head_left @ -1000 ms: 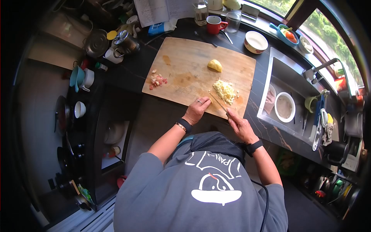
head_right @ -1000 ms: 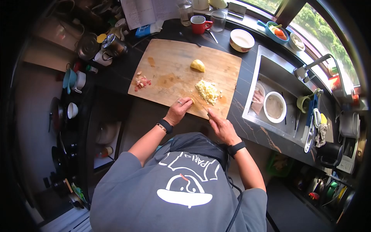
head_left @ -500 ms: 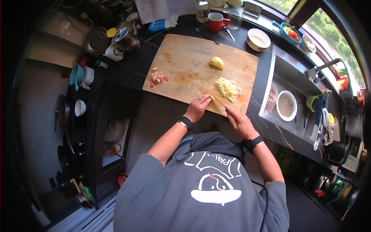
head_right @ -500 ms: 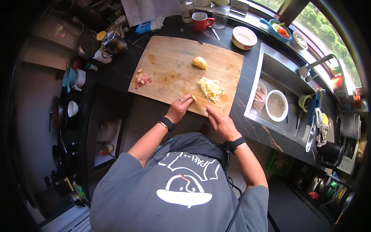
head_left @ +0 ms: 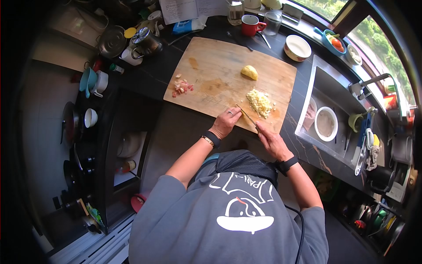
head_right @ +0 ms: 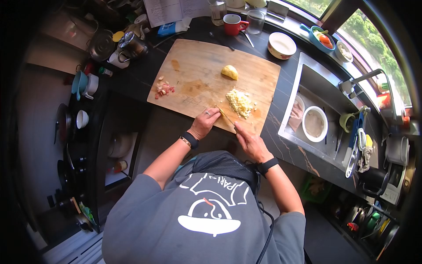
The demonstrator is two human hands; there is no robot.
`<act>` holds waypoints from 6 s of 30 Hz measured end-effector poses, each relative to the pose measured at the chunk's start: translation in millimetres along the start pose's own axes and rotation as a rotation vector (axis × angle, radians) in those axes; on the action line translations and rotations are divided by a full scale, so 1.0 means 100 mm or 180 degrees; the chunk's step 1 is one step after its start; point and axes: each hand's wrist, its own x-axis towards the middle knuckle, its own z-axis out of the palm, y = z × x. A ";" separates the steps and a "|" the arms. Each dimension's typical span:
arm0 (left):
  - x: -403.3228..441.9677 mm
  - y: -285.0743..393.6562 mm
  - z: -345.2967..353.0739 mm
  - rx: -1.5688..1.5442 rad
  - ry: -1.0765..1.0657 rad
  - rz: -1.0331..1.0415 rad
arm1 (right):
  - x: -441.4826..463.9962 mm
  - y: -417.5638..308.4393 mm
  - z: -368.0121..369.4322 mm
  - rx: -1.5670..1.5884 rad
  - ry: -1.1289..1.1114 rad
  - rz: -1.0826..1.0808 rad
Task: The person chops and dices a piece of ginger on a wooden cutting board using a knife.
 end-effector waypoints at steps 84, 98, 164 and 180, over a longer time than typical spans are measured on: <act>-0.02 0.00 0.02 0.0052 -0.0011 -0.0045 | -0.13 0.04 0.31 -0.0205 0.0400 -0.0008; 0.29 -0.16 -0.15 -0.0334 -0.0236 -0.0040 | -0.68 0.04 -0.07 -0.0998 0.0156 0.0154; 0.11 0.04 0.13 -0.0023 0.0080 -0.0164 | -0.15 0.03 0.19 -0.0722 0.0559 -0.0146; 0.04 0.05 0.10 -0.0116 0.0178 -0.0202 | -0.89 0.06 0.02 -0.0428 0.0337 0.0331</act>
